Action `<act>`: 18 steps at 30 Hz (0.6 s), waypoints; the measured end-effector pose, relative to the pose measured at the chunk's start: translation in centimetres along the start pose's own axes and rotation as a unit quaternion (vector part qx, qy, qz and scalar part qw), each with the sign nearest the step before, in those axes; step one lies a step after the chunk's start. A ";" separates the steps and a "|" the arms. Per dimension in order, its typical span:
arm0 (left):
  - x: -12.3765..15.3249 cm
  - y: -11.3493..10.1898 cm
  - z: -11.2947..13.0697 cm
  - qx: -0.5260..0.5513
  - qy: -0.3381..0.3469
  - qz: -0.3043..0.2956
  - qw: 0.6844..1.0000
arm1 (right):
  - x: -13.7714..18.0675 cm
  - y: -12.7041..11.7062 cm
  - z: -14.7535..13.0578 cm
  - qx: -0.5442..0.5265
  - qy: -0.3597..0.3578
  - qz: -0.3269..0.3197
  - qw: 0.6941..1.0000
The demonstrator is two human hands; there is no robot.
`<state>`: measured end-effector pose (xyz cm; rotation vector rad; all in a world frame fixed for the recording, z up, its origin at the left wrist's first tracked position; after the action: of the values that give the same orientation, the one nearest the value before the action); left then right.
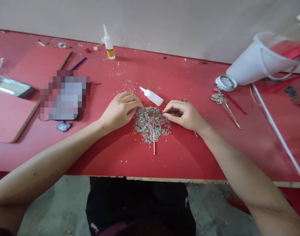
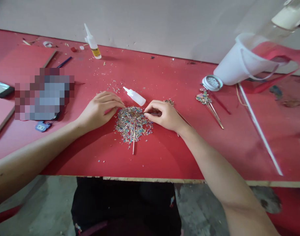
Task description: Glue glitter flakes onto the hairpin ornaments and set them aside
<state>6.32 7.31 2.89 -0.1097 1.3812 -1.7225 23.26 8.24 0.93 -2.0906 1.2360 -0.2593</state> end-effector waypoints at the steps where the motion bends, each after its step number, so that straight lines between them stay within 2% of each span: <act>1: 0.0 0.0 0.0 0.001 0.000 -0.003 1.000 | 0.0 0.0 0.0 0.000 -0.001 -0.002 1.000; 12: -0.1 0.4 0.9 0.033 0.037 -0.015 0.999 | 0.0 0.1 -0.4 0.004 -0.016 -0.014 1.000; 18: -0.1 0.3 1.0 0.031 0.042 -0.012 0.999 | 0.3 0.1 -1.3 -0.015 -0.017 0.045 0.999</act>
<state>7.12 6.64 3.12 -0.0203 1.3891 -1.8070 22.77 7.34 1.77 -2.0489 1.3169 -0.1646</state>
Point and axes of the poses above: each hand's wrist, its own x-axis away from the middle knuckle, its own y-axis out of the palm, z = x × y, the point moved 9 cm from there along -x, towards the middle knuckle, and after that the axes turned 2 degrees about x, right-handed, at the moved point
